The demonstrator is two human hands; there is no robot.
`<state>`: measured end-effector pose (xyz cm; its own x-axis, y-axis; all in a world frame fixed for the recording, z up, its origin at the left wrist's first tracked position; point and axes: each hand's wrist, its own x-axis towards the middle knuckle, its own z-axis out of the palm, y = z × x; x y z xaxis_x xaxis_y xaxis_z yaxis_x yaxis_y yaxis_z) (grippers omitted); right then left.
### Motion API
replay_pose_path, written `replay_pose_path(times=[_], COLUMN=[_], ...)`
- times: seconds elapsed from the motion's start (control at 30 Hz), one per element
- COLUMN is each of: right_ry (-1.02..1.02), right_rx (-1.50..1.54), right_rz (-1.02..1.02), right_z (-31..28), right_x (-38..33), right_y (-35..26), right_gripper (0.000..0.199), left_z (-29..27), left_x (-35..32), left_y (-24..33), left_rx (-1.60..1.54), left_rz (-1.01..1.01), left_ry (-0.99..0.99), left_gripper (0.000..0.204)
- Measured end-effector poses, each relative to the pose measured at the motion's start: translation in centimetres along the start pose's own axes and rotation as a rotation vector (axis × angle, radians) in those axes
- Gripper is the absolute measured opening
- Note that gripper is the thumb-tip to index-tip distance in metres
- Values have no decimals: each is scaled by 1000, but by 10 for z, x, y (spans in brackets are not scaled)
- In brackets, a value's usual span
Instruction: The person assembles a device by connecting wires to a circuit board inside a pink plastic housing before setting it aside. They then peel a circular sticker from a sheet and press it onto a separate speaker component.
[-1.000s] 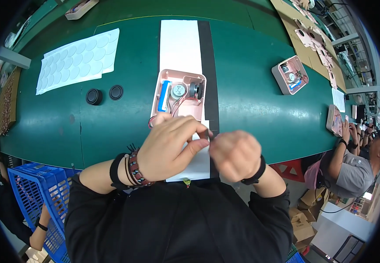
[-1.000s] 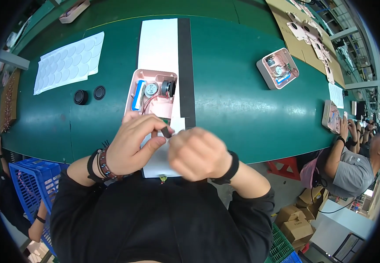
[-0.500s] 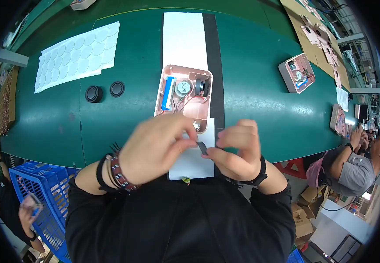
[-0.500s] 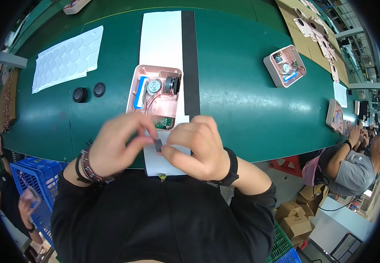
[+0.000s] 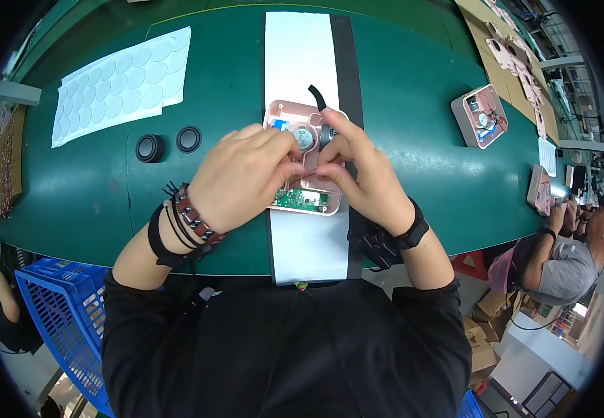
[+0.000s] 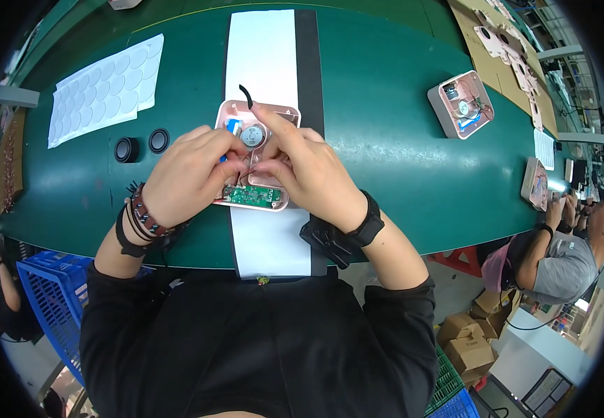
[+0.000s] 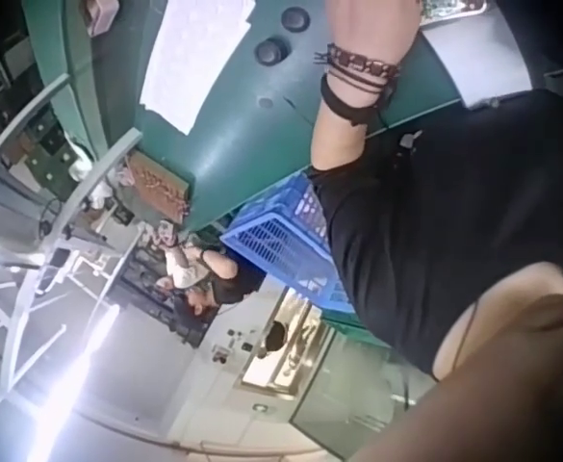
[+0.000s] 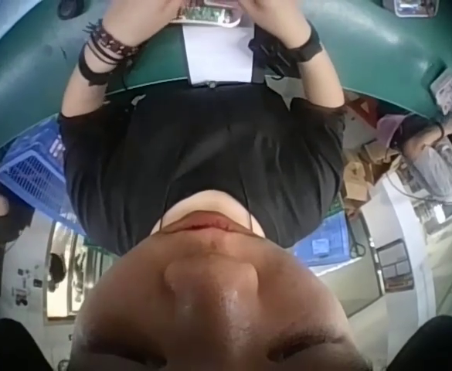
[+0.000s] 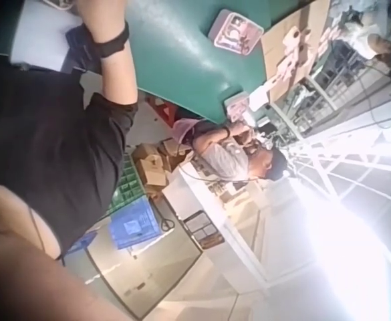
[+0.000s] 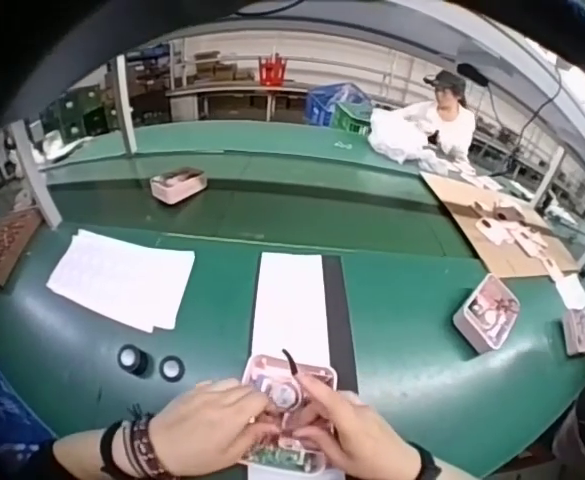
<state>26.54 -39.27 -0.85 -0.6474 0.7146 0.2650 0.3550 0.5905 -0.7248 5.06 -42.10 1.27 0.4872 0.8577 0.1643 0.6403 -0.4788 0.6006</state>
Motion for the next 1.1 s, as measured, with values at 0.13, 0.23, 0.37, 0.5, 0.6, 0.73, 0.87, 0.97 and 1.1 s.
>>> replay_pose_path(times=[0.13,0.23,0.37,0.5,0.6,0.73,0.87,0.97,1.1], right_ry=[19,107,49,60,-7,102,140,134,142], right_rx=[96,-30,-86,93,132,210,167,75,40], right_rz=[59,-43,-37,-101,-114,-42,23,32,49], right_z=[9,13,13,4,-1,11,19,17,13], right_x=[-2,-3,-8,-8,-11,-2,3,-2,-3], right_y=[1,2,4,6,13,1,-2,-5,-4], right_gripper=[83,86,87,87,86,84,83,79,59], left_z=[7,7,4,3,-4,-4,0,0,4], left_x=[-1,2,7,6,8,3,5,-1,-3], left_y=[2,4,-8,-15,-12,11,9,3,-4], left_rx=[167,125,-108,-73,227,18,-35,28,33], left_rz=[-55,-89,-140,-71,57,55,-47,-1,24], left_ry=[74,12,-13,30,180,130,50,35,54], left_gripper=[22,22,24,23,23,21,18,14,10])
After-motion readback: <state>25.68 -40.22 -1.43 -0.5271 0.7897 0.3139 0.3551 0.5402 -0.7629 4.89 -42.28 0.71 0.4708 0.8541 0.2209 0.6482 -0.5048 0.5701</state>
